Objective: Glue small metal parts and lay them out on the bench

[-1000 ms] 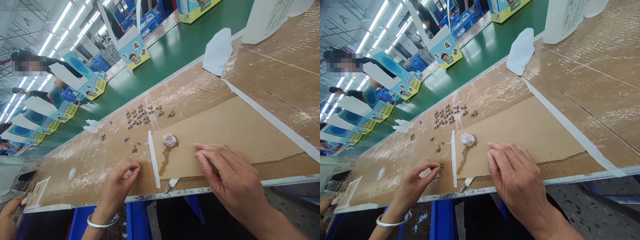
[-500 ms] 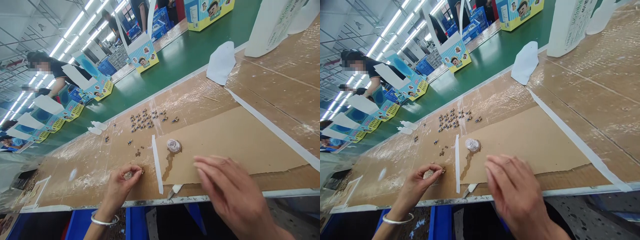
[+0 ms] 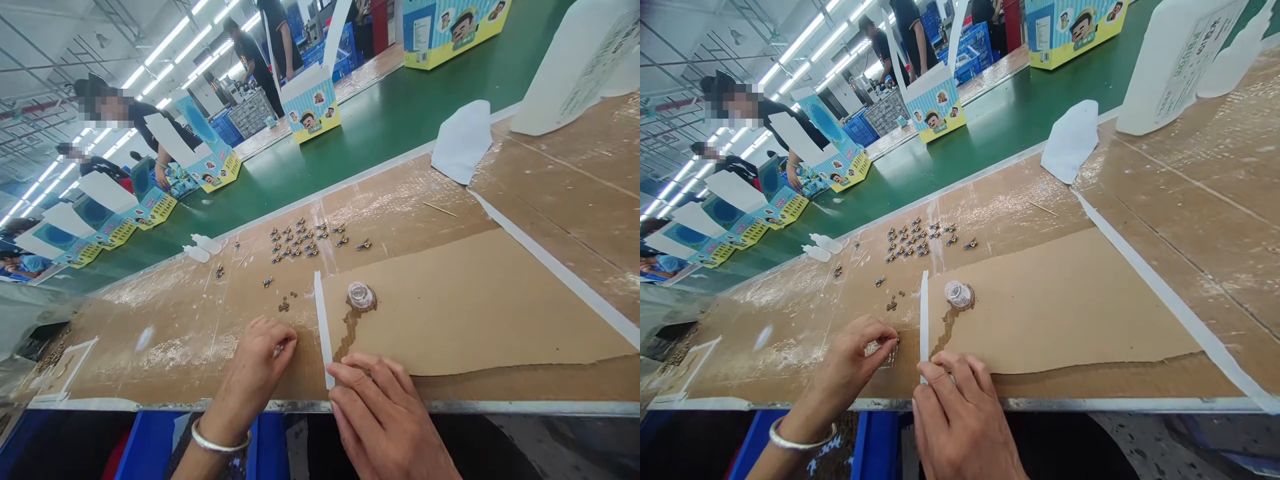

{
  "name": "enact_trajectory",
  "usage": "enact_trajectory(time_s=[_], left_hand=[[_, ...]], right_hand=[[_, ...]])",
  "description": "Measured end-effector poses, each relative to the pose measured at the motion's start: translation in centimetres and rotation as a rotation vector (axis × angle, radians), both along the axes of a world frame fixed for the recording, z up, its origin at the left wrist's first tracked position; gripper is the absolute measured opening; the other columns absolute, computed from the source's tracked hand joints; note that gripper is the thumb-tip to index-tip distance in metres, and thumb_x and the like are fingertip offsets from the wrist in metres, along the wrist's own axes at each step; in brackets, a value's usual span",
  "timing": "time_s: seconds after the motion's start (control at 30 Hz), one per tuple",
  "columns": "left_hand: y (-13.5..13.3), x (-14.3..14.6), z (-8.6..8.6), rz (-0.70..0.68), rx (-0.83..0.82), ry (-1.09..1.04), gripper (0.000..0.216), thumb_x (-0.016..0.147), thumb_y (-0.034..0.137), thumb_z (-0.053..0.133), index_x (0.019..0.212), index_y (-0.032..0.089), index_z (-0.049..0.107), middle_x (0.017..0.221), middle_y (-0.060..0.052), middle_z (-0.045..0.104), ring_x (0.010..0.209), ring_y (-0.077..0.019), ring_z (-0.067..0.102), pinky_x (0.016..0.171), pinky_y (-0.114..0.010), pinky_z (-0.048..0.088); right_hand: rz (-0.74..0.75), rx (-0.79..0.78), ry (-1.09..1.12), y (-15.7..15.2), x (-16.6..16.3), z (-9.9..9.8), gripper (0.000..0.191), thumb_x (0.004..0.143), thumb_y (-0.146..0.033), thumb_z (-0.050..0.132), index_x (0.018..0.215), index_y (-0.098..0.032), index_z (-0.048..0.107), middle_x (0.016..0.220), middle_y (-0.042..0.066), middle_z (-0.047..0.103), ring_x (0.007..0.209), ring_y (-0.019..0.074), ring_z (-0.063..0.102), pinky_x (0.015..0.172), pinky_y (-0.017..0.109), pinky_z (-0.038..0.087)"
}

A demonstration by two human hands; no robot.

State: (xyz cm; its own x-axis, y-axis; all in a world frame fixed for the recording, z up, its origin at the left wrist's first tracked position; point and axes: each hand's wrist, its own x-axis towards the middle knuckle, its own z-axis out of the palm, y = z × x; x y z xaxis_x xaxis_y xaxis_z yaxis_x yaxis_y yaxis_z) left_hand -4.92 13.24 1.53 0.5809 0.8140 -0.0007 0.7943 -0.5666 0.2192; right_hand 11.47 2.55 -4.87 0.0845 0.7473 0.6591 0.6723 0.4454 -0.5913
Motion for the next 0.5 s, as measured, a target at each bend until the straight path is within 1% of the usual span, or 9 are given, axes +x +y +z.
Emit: enact_trajectory(time_s=[0.07, 0.17, 0.23, 0.27, 0.33, 0.4, 0.5], left_hand=[[-0.5, -0.3, 0.2, 0.068, -0.013, -0.110, 0.012, 0.081, 0.022, 0.056, 0.074, 0.021, 0.066, 0.071, -0.001, 0.068, 0.070, -0.0181, 0.062, 0.076, -0.036, 0.049], [-2.3, -1.1, 0.1, 0.293, -0.111, -0.420, 0.010, 0.078, 0.029, 0.063, 0.079, 0.022, 0.069, 0.081, -0.002, 0.072, 0.083, -0.0197, 0.067, 0.086, -0.036, 0.050], [-3.9, -1.5, -0.3, 0.449, -0.203, -0.633, 0.012, 0.074, 0.032, 0.068, 0.080, 0.021, 0.070, 0.087, -0.003, 0.074, 0.093, -0.0216, 0.067, 0.089, -0.033, 0.051], [-4.7, -1.6, -0.5, 0.499, -0.246, -0.728, 0.014, 0.071, 0.033, 0.071, 0.078, 0.021, 0.071, 0.088, -0.004, 0.075, 0.096, -0.0228, 0.067, 0.088, -0.032, 0.052], [-6.2, -1.3, -1.0, 0.550, -0.302, -0.885, 0.017, 0.067, 0.036, 0.074, 0.074, 0.020, 0.072, 0.085, -0.004, 0.075, 0.097, -0.0246, 0.067, 0.086, -0.031, 0.054], [-7.4, -0.7, -1.3, 0.564, -0.295, -0.992, 0.021, 0.062, 0.040, 0.077, 0.070, 0.021, 0.072, 0.079, -0.004, 0.075, 0.095, -0.0256, 0.067, 0.087, -0.032, 0.053], [-8.6, 0.3, -1.0, 0.550, -0.207, -1.010, 0.025, 0.060, 0.044, 0.077, 0.067, 0.020, 0.072, 0.072, -0.004, 0.074, 0.089, -0.0264, 0.069, 0.088, -0.036, 0.054]], right_hand=[[0.018, 0.013, 0.013, 0.1, 0.1, 0.1, 0.018, 0.081, -0.006, 0.048, 0.089, -0.015, 0.061, 0.098, 0.008, 0.063, 0.090, 0.0203, 0.058, 0.078, 0.035, 0.044], [0.111, 0.015, 0.147, 0.6, 0.3, 0.6, 0.023, 0.083, -0.005, 0.046, 0.101, -0.015, 0.058, 0.094, 0.007, 0.062, 0.084, 0.0148, 0.059, 0.075, 0.027, 0.049], [0.193, -0.009, 0.286, 1.0, 0.4, 1.0, 0.025, 0.085, -0.005, 0.046, 0.104, -0.016, 0.056, 0.091, 0.006, 0.061, 0.083, 0.0121, 0.059, 0.074, 0.021, 0.050], [0.234, -0.022, 0.343, 1.1, 0.5, 1.2, 0.025, 0.085, -0.005, 0.046, 0.104, -0.017, 0.056, 0.091, 0.005, 0.061, 0.083, 0.0115, 0.059, 0.074, 0.020, 0.050], [0.314, -0.033, 0.417, 1.2, 0.4, 1.6, 0.024, 0.084, -0.005, 0.048, 0.103, -0.019, 0.056, 0.090, 0.004, 0.062, 0.083, 0.0109, 0.060, 0.074, 0.019, 0.051], [0.369, -0.027, 0.430, 1.2, 0.4, 1.9, 0.025, 0.083, -0.005, 0.050, 0.103, -0.019, 0.056, 0.091, 0.003, 0.062, 0.084, 0.0102, 0.060, 0.075, 0.017, 0.051], [0.386, -0.014, 0.388, 0.9, 0.4, 2.3, 0.024, 0.082, -0.004, 0.052, 0.100, -0.019, 0.057, 0.089, 0.001, 0.063, 0.082, 0.0084, 0.061, 0.075, 0.015, 0.051]])
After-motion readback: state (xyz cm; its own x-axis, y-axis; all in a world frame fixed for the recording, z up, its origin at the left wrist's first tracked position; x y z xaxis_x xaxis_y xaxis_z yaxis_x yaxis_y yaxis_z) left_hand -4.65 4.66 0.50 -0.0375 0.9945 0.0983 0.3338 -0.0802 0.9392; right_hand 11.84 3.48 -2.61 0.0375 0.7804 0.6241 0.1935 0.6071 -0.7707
